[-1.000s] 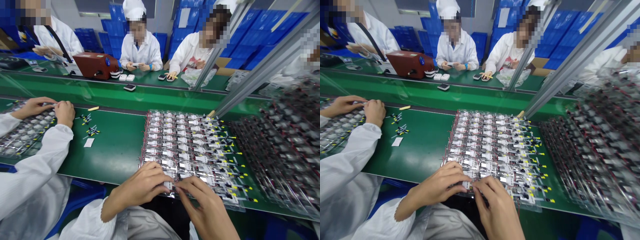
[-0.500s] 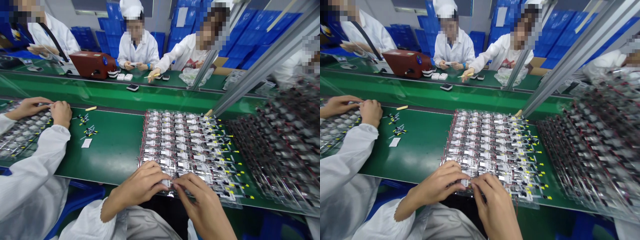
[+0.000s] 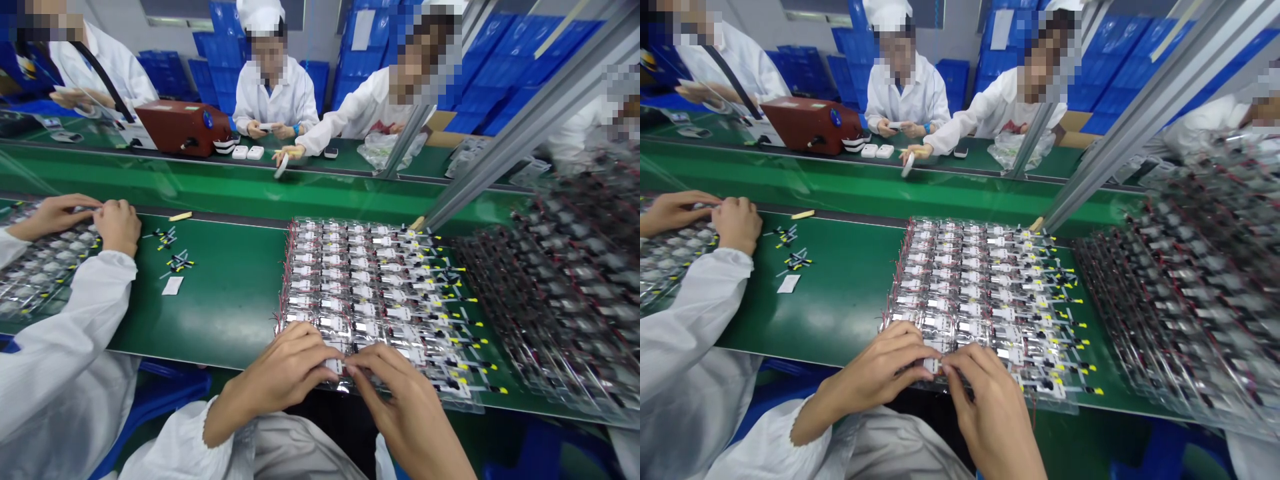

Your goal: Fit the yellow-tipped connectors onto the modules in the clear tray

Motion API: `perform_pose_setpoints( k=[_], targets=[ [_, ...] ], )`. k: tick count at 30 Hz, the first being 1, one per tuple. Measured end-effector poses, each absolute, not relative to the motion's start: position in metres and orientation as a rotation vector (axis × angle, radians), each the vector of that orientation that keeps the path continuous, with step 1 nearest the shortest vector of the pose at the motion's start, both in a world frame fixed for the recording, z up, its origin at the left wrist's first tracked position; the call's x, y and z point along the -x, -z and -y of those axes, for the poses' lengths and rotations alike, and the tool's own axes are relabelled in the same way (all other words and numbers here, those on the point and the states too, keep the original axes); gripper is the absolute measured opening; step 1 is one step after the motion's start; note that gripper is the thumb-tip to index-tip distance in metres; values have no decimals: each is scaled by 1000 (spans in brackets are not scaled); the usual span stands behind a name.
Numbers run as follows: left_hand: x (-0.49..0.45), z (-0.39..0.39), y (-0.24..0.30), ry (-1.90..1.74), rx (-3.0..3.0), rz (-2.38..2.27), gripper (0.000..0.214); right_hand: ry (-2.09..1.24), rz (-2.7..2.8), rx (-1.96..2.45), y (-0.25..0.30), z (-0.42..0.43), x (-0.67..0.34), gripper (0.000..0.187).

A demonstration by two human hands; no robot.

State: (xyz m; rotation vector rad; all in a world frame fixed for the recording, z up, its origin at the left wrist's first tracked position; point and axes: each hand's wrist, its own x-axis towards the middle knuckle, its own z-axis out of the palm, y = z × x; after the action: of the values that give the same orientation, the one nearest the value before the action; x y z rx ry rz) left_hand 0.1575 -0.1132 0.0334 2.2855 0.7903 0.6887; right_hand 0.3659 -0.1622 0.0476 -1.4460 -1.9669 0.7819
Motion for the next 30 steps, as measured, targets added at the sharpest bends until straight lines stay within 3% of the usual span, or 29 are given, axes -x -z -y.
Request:
perform_pose_setpoints(
  k=[30],
  targets=[
    [-157, 112, -36, -667, -2345, -789, 26, -696, 2103, 1456, -48, 160, -364, 25]
  ],
)
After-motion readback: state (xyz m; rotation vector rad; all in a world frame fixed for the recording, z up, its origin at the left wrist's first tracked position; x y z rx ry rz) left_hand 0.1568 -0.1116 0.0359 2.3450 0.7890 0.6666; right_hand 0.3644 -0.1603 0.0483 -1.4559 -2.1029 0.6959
